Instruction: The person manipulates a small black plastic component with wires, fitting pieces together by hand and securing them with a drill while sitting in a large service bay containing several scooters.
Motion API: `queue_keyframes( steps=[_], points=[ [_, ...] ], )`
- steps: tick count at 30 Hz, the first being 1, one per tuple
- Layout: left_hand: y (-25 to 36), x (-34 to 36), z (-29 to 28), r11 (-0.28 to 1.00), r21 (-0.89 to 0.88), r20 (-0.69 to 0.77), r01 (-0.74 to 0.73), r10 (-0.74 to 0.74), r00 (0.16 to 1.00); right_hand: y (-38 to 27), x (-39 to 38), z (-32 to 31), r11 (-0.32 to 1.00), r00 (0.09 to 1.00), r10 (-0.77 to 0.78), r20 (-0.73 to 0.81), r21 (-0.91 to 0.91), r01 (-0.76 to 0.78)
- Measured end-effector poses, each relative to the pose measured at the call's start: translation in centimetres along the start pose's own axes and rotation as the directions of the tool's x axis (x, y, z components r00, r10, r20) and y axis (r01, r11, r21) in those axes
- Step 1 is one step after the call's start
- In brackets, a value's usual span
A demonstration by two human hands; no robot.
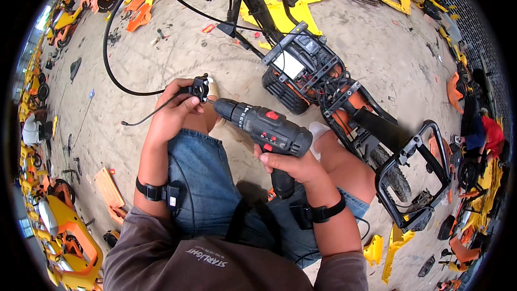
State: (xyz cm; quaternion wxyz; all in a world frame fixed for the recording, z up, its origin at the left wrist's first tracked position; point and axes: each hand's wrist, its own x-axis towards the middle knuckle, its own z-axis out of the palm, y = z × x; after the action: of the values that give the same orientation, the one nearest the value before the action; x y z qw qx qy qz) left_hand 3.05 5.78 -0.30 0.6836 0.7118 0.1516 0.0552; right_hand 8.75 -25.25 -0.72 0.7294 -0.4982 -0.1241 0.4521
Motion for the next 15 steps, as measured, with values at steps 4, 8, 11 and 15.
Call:
queue_keyframes(
  steps=[4, 8, 11, 15],
  points=[
    [0.06, -0.01, 0.17, 1.0, -0.014, -0.014, 0.013, -0.013, 1.0, 0.36, -0.03, 0.07, 0.998, 0.999, -0.032, 0.006, -0.046, 0.032],
    [0.0, -0.09, 0.15, 1.0, -0.023, -0.012, 0.016, -0.017, 1.0, 0.4, -0.04, -0.06, 0.997, 0.998, -0.047, 0.032, -0.052, 0.048],
    [-0.04, -0.12, 0.15, 1.0, -0.019, -0.014, 0.017, -0.018, 1.0, 0.47, -0.03, -0.1, 0.997, 0.998, -0.049, 0.041, -0.051, 0.051],
    [-0.05, -0.07, 0.11, 1.0, 0.001, -0.007, 0.015, -0.015, 1.0, 0.4, -0.08, -0.03, 0.997, 0.998, -0.051, 0.035, -0.049, 0.053]
  ],
)
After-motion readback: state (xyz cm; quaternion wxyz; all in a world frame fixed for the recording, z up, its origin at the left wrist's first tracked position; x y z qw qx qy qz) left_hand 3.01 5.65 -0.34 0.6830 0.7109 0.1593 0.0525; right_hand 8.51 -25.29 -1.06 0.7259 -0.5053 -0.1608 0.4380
